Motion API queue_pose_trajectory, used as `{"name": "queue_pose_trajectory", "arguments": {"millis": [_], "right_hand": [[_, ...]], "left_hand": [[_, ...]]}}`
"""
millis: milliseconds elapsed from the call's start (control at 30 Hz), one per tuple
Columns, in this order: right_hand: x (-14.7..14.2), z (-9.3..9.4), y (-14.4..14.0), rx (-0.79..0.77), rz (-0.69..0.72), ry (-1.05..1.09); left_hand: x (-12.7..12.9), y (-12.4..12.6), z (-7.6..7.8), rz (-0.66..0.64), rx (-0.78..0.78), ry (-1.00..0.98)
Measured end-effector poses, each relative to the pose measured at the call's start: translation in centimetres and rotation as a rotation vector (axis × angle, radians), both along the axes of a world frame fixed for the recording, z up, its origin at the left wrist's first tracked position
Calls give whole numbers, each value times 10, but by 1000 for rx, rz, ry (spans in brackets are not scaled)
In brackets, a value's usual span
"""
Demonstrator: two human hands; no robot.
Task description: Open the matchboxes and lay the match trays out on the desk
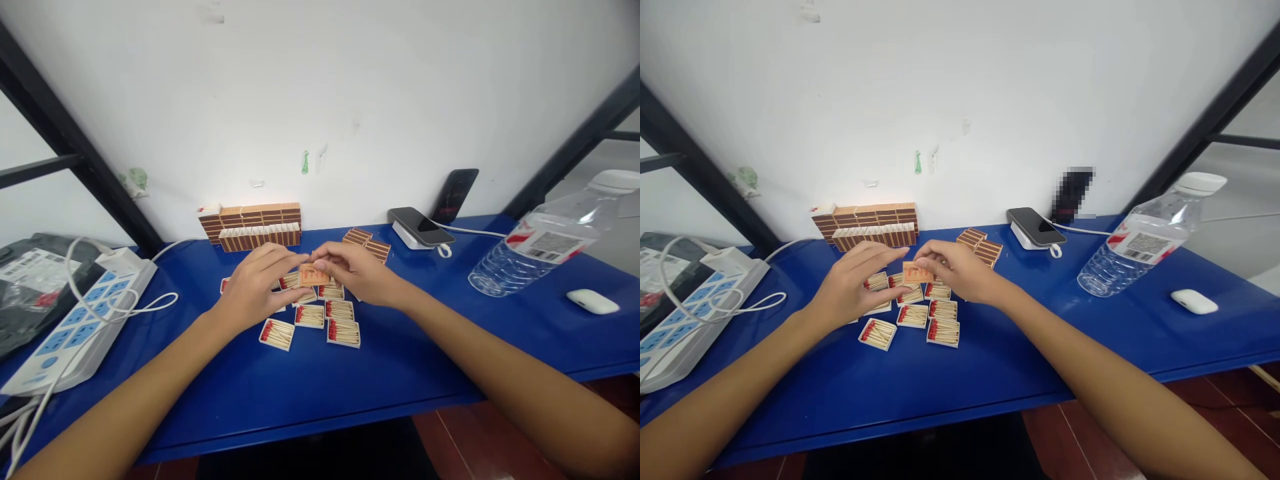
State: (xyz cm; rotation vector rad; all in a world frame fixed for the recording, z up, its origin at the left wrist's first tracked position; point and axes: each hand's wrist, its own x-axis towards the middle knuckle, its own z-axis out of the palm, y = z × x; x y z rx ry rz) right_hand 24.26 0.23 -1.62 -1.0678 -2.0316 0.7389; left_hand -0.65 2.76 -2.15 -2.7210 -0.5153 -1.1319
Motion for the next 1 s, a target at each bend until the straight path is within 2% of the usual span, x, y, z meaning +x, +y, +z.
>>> {"name": "queue_pose_trajectory", "arguments": {"millis": [100,233,333,567,667,767,867,1000], "right_hand": [[-12,-4,-5,-116,33,170],[-14,-7,-5,-207,-59,368],[-14,-7,-5,-234,-74,385],[-18,-7,-9,-310,-59,404],[-18,-7,-8,-384,-73,440],[-17,-5,-9,-479,-15,429],[-15,-3,-9,-445,26,386],[-8,-5,-5,-249,-4,340]], "left_hand": [[4,-3,-3,-38,-29,-51],[1,0,-3,27,-12,-141],[-2,3,-3,71,23,-173],[-2,5,-3,24,83,-151],[-4,5,-2,11,142,-115],[-6,5,-1,-3,202,-63],[-7,4,-1,13,177,-58],[-8,6,0,87,-14,-132]]}}
